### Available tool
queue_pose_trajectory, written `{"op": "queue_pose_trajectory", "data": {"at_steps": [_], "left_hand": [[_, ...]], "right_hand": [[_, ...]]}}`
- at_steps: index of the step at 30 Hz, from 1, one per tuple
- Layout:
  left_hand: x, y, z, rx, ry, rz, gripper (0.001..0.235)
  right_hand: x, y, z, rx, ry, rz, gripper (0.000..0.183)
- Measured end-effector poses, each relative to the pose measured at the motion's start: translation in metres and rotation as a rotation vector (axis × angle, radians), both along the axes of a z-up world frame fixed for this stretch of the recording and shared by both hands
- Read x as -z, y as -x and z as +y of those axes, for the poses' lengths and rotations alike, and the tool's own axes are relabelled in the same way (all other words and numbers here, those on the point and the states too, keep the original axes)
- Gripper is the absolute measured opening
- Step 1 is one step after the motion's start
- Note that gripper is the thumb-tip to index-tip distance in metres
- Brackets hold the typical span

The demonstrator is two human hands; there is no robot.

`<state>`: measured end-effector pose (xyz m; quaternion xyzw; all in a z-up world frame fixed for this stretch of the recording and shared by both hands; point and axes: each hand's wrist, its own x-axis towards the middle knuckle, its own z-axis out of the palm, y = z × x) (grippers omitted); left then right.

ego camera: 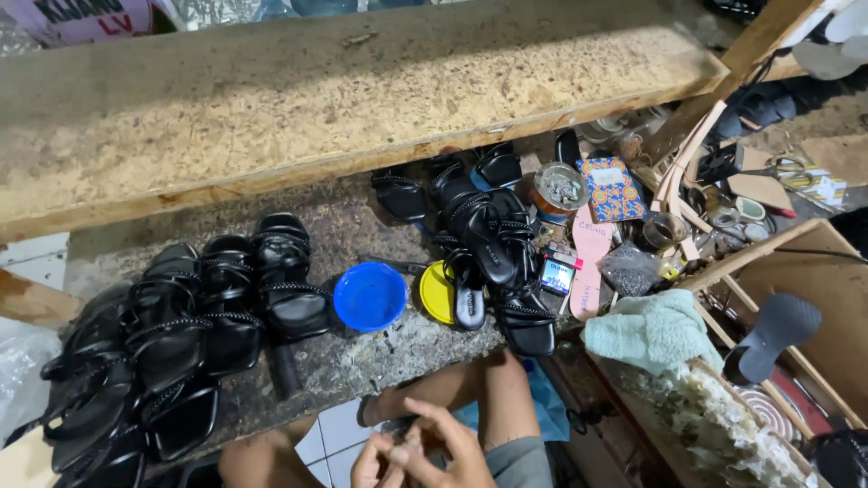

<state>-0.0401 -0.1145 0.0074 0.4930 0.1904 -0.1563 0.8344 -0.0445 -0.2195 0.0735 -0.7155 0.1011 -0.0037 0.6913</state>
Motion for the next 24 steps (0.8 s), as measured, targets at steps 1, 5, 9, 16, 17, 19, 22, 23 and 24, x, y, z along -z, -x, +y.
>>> {"op": "queue_pose_trajectory", "data": {"at_steps": [1,5,9,16,17,19,22,23,24], "left_hand": [[0.009,0.000,0.003,-0.005,0.002,0.005,0.018],[0.013,-0.002,0.018,0.110,-0.236,-0.124,0.011],[0.004,-0.004,0.026,0.271,-0.489,-0.048,0.013],[-0.020,0.000,0.015,0.358,-0.602,-0.028,0.031],[-0.016,0.001,0.015,0.369,-0.536,-0.017,0.030],[-0.013,0.004,0.017,0.376,-0.466,0.003,0.030],[-0.010,0.008,0.021,0.239,-0.449,-0.132,0.031],[-0.004,0.009,0.022,0.242,-0.353,-0.133,0.021],[0.001,0.012,0.024,0.243,-0.258,-0.132,0.038]], "right_hand": [[-0.006,-0.002,0.000,-0.005,0.002,0.005,0.042],[-0.011,-0.005,0.001,0.047,-0.095,0.261,0.038],[0.011,-0.003,0.005,0.106,-0.105,0.080,0.048],[0.017,-0.005,0.005,0.091,0.151,-0.153,0.034],[0.018,-0.007,0.002,0.108,0.253,-0.216,0.031],[0.012,-0.021,-0.009,0.120,0.355,-0.274,0.028],[0.008,-0.067,-0.039,0.216,0.682,-0.378,0.015],[0.016,-0.086,-0.052,0.176,0.737,-0.414,0.025],[0.025,-0.106,-0.065,0.135,0.791,-0.450,0.054]]}}
